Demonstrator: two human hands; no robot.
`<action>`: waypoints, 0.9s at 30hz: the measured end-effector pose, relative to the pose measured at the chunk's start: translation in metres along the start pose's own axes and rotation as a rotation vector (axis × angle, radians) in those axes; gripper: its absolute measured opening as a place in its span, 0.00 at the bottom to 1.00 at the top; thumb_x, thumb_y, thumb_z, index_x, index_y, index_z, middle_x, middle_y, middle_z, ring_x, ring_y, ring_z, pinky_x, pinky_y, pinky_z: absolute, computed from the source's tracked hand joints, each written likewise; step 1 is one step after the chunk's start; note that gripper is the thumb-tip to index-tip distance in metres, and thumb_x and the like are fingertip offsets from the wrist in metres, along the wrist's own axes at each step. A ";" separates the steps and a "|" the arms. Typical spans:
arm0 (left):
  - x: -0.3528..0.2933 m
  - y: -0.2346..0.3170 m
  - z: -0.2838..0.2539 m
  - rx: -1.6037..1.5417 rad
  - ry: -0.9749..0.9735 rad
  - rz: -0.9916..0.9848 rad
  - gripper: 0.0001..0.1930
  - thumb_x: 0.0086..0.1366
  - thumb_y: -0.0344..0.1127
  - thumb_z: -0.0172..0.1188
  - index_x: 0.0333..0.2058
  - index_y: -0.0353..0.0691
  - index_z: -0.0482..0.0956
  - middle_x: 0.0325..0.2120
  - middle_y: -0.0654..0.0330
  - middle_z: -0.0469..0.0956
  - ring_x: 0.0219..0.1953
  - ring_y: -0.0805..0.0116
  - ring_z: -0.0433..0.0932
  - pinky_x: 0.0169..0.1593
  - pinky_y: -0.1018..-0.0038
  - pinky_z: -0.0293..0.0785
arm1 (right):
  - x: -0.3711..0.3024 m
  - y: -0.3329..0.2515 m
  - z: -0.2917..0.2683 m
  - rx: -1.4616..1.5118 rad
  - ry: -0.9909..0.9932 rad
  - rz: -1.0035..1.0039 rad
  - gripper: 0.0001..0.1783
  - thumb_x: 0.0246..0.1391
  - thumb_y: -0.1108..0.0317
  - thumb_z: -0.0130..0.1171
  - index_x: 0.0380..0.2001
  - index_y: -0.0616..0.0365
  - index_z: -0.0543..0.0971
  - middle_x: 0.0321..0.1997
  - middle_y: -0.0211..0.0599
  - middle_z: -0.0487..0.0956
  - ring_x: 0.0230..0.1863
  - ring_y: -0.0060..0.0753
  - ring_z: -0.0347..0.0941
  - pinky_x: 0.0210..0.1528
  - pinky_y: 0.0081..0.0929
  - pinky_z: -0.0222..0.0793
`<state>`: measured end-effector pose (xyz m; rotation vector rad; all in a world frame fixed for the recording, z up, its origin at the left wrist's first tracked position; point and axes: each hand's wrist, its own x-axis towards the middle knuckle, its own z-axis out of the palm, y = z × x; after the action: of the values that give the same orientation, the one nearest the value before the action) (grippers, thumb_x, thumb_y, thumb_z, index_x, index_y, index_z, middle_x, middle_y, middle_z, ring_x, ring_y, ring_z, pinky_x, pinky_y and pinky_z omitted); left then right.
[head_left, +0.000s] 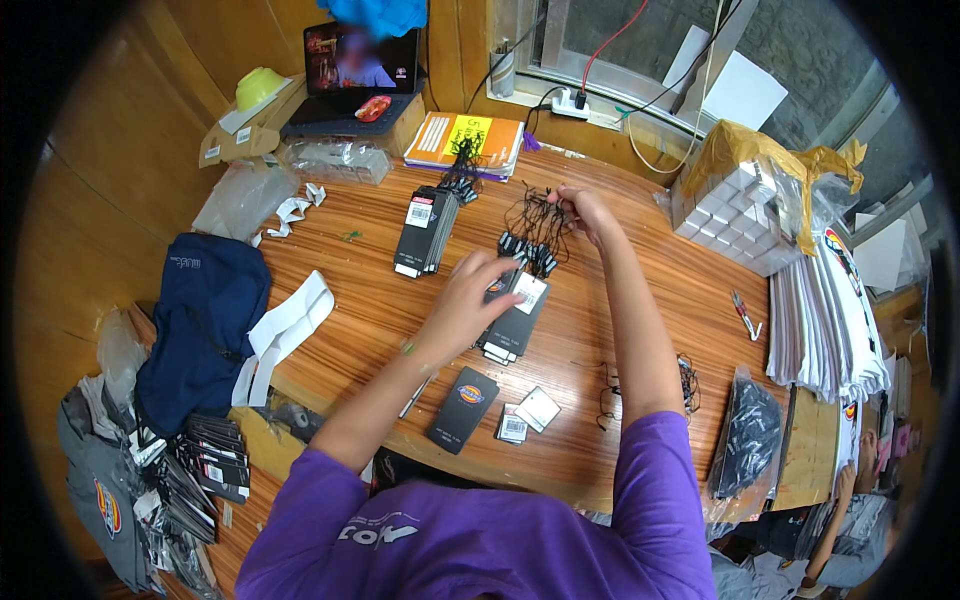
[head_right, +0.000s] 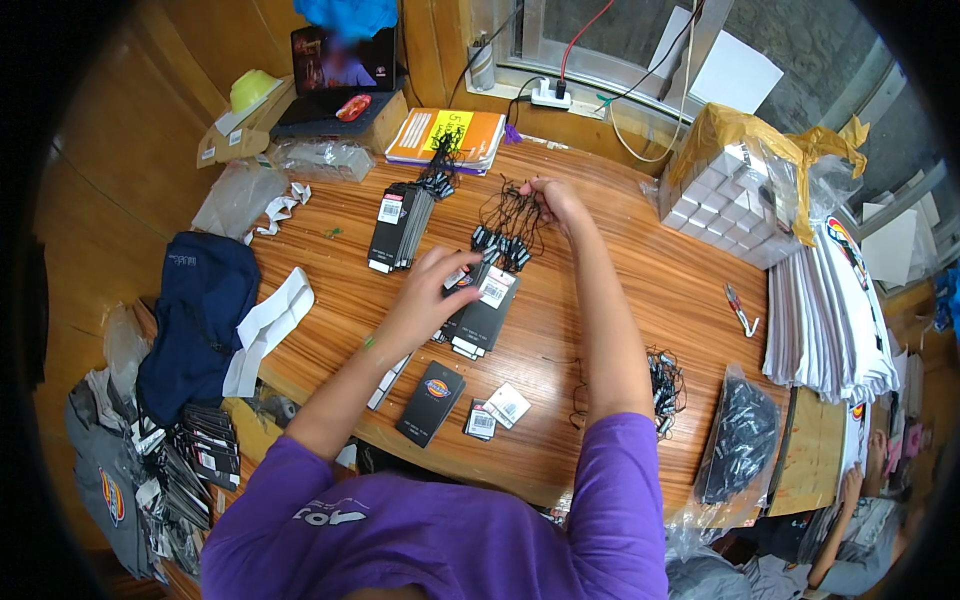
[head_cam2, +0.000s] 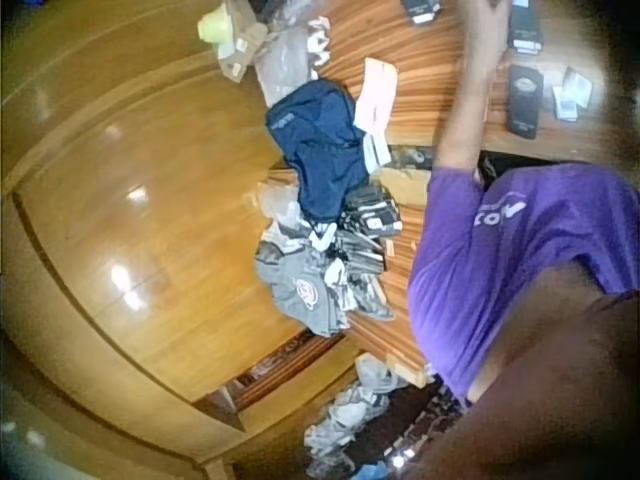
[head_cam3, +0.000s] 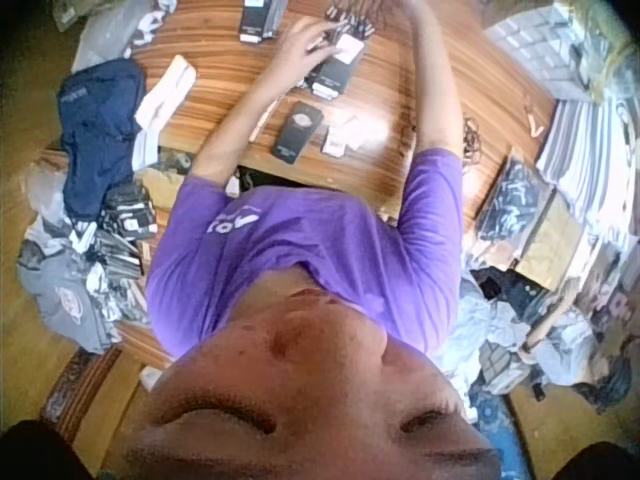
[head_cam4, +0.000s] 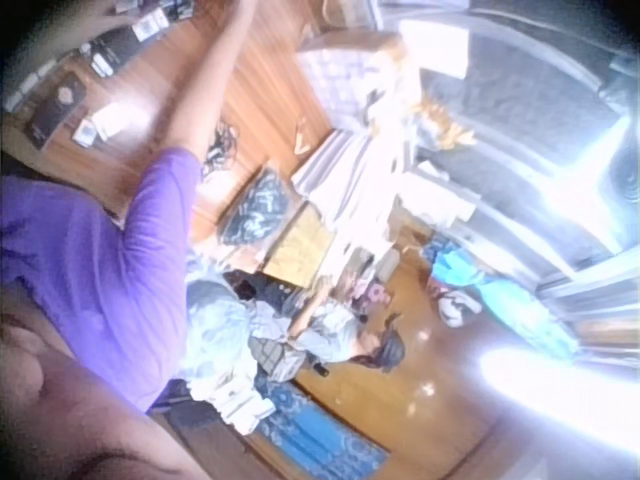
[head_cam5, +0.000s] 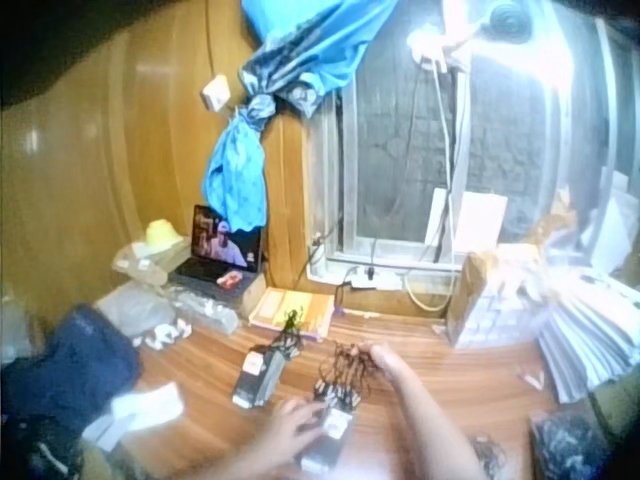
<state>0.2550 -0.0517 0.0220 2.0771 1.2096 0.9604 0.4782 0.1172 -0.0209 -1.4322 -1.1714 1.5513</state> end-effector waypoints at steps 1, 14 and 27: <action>-0.017 0.013 -0.014 -0.079 -0.011 -0.061 0.19 0.53 0.35 0.62 0.44 0.37 0.73 0.36 0.57 0.69 0.39 0.63 0.70 0.42 0.71 0.68 | 0.008 0.006 -0.003 0.020 -0.018 0.038 0.14 0.58 0.60 0.45 0.25 0.54 0.76 0.13 0.18 0.60 0.13 0.17 0.51 0.15 0.18 0.46; -0.395 -0.007 -0.069 -0.192 0.056 -0.934 0.15 0.65 0.39 0.49 0.24 0.33 0.74 0.18 0.65 0.72 0.23 0.79 0.67 0.29 0.77 0.65 | -0.003 0.015 -0.004 -0.143 0.261 -0.175 0.10 0.53 0.62 0.52 0.35 0.52 0.68 0.23 0.27 0.68 0.19 0.20 0.62 0.18 0.21 0.58; -0.585 -0.088 0.027 -0.377 0.377 -1.537 0.13 0.65 0.37 0.48 0.28 0.33 0.74 0.21 0.62 0.74 0.23 0.75 0.70 0.30 0.76 0.68 | -0.195 -0.028 0.001 -0.117 0.054 -0.385 0.12 0.56 0.64 0.51 0.41 0.57 0.71 0.31 0.26 0.73 0.31 0.18 0.66 0.34 0.17 0.61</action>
<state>0.0327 -0.5347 -0.2382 0.2812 2.0055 0.6412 0.5008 -0.0548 0.0722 -1.2227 -1.4271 1.1878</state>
